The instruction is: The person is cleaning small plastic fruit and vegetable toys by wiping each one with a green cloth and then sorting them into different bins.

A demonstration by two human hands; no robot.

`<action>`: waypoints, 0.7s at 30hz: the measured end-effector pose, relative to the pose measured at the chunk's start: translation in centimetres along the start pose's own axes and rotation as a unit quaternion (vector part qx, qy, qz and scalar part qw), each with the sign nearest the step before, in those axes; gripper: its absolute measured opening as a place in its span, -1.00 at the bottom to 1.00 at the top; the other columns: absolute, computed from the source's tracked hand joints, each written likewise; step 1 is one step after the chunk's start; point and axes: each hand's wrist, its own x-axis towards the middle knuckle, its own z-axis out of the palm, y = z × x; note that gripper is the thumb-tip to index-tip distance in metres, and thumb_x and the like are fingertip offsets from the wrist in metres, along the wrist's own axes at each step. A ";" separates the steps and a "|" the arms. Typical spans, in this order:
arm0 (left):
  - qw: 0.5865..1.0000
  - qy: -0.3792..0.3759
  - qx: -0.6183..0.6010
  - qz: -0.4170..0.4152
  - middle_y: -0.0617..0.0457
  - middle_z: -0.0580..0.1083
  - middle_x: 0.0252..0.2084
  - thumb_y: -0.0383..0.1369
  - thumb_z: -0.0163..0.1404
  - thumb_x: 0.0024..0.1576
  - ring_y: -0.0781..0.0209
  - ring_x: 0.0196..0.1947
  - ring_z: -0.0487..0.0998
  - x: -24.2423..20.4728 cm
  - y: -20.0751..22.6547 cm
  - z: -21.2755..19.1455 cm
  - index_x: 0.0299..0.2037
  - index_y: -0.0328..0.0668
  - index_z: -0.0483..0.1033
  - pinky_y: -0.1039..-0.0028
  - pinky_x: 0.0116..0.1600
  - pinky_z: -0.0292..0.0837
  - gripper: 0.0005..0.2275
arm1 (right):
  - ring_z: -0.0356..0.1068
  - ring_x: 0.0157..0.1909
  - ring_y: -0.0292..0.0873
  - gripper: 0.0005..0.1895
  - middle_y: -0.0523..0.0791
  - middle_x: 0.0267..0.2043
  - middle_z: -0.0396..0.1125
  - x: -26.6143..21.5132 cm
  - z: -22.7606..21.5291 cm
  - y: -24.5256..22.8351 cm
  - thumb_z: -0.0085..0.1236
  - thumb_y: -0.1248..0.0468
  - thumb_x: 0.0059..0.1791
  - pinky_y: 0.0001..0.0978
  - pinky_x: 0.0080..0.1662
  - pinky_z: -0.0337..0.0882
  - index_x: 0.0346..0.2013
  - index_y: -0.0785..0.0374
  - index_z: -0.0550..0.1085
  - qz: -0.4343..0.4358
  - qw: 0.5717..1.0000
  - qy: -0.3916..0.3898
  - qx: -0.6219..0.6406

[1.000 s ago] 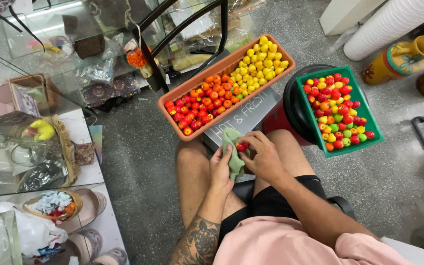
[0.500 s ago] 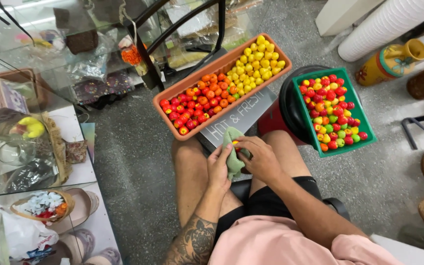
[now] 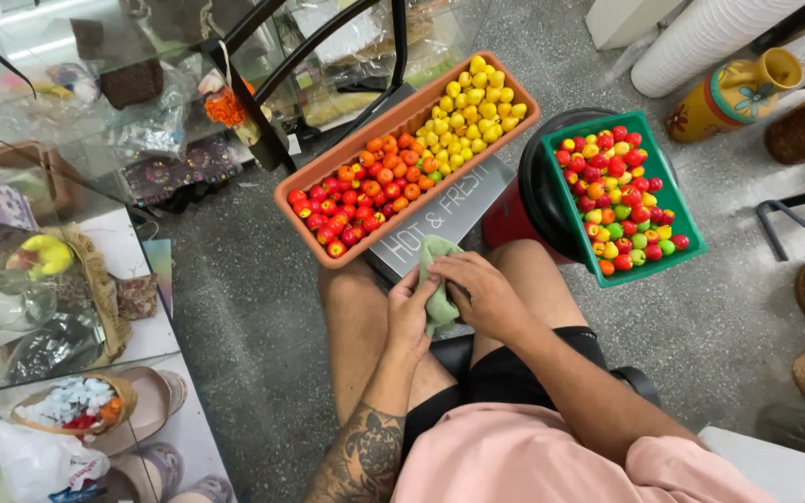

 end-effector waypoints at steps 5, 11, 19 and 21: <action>1.000 -0.013 0.015 0.008 0.01 0.58 -0.38 -0.38 0.27 0.02 0.34 -0.42 0.59 0.0 -1.2 -0.2 0.00 -0.28 0.63 0.51 -0.31 0.58 -0.67 | 0.45 0.08 -0.04 -0.48 -0.14 -0.04 0.43 -1.6 1.8 2.4 0.30 0.48 -0.24 -0.21 0.21 0.44 0.00 0.10 0.56 0.030 0.996 0.032 -0.075; 1.000 0.005 0.007 0.014 0.03 0.57 -0.43 -0.34 0.29 0.00 0.37 -0.48 0.59 0.2 -1.7 -0.4 -0.04 -0.24 0.65 0.56 -0.36 0.55 -0.68 | 0.46 0.03 0.05 -0.46 -0.06 -0.02 0.46 -0.7 0.5 0.8 0.20 0.55 -0.22 -0.10 0.15 0.46 0.05 0.19 0.53 -0.016 1.000 0.015 -0.021; 1.000 0.001 0.015 0.011 0.03 0.55 -0.48 -0.34 0.30 -0.01 0.36 -0.54 0.58 0.0 -2.5 -0.1 -0.05 -0.28 0.64 0.58 -0.43 0.53 -0.67 | 0.43 0.06 0.02 -0.40 -0.07 0.00 0.38 -1.1 0.6 1.6 0.21 0.54 -0.26 -0.18 0.19 0.43 0.07 0.14 0.53 0.009 0.997 0.043 -0.066; 1.000 0.013 0.019 0.010 0.04 0.55 -0.48 -0.32 0.30 0.00 0.37 -0.55 0.57 0.6 -2.6 -0.9 -0.08 -0.27 0.65 0.59 -0.44 0.51 -0.69 | 0.47 0.00 0.09 -0.43 -0.04 -0.07 0.45 -0.4 -0.4 0.6 0.21 0.58 -0.28 -0.09 0.07 0.49 0.01 0.20 0.55 -0.001 1.000 -0.005 0.002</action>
